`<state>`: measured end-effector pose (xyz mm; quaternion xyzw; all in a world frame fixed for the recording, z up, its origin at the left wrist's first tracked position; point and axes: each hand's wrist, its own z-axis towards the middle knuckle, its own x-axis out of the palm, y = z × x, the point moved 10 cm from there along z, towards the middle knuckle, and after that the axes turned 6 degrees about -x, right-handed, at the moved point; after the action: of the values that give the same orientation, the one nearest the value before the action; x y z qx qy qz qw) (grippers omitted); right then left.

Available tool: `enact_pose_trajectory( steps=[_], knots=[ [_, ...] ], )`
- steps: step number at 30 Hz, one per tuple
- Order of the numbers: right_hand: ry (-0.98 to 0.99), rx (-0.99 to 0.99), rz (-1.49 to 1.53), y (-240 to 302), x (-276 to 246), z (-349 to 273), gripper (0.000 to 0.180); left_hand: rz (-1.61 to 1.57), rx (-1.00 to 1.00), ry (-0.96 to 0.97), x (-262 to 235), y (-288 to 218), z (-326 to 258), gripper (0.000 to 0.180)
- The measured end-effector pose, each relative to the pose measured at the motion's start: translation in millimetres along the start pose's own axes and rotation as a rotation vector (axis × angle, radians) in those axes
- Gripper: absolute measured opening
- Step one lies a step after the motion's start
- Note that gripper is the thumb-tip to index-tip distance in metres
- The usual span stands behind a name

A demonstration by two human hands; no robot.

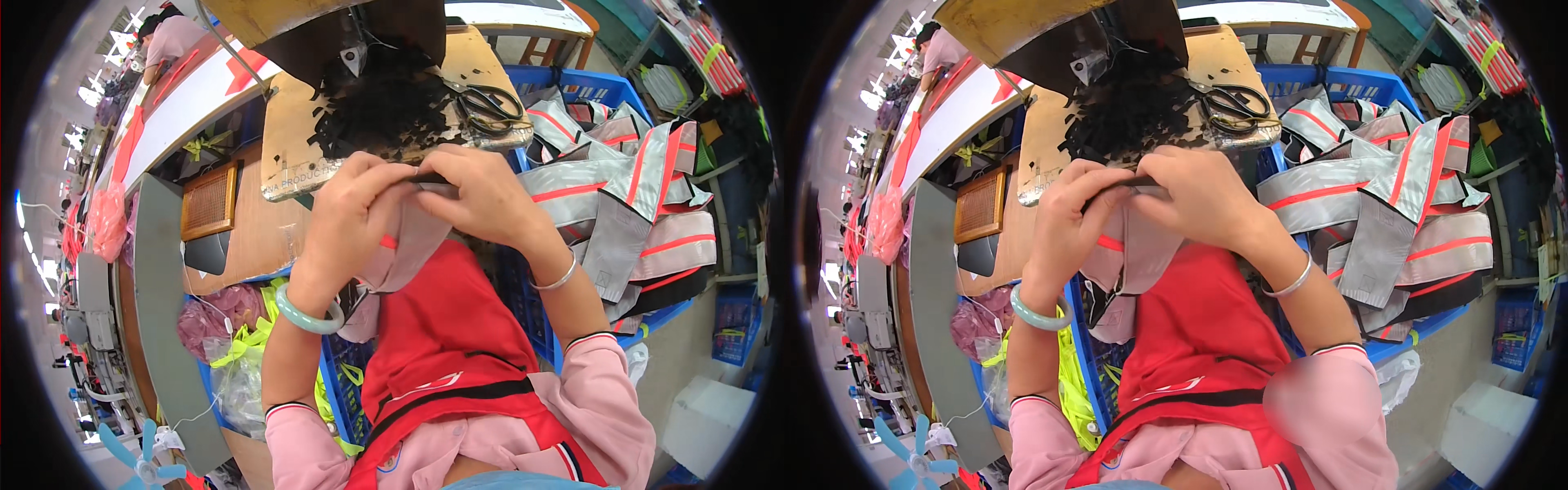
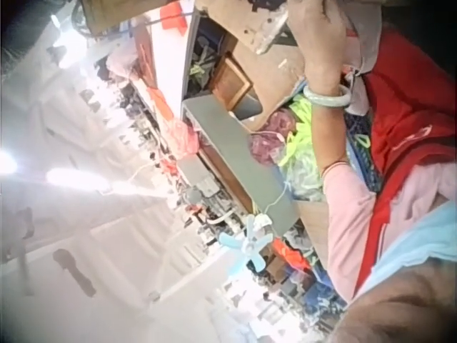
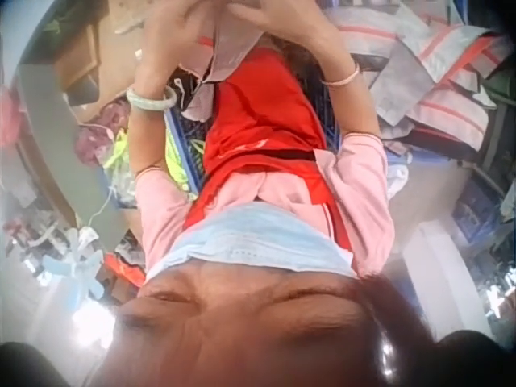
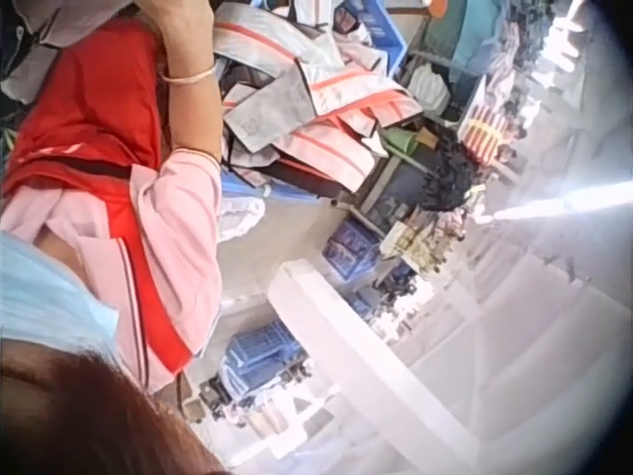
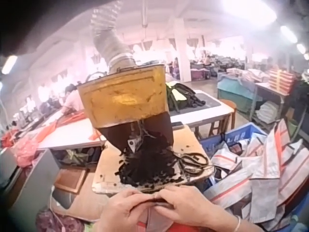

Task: Trimming excess material from garment pieces using a stationary cutting tool and scissors at a factory workbench.

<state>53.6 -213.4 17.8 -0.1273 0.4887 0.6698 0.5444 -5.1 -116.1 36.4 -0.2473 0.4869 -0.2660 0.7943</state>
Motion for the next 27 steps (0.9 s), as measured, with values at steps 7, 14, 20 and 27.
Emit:
enact_pose_trajectory(
  steps=[7,14,20,27],
  knots=[
    [-0.048,0.006,0.107,-28,9,29,0.018,-0.167,-0.303,0.094,1,68,6,0.019],
    [-0.089,-0.003,0.087,-40,0,60,0.019,-0.260,-0.413,0.204,-12,76,46,0.024],
    [0.024,0.161,0.242,-75,13,86,0.022,-0.257,-0.502,0.217,-16,113,64,0.026],
    [0.131,0.279,0.391,-104,28,106,0.028,-0.343,-0.631,0.179,-20,140,83,0.037]
  ],
)
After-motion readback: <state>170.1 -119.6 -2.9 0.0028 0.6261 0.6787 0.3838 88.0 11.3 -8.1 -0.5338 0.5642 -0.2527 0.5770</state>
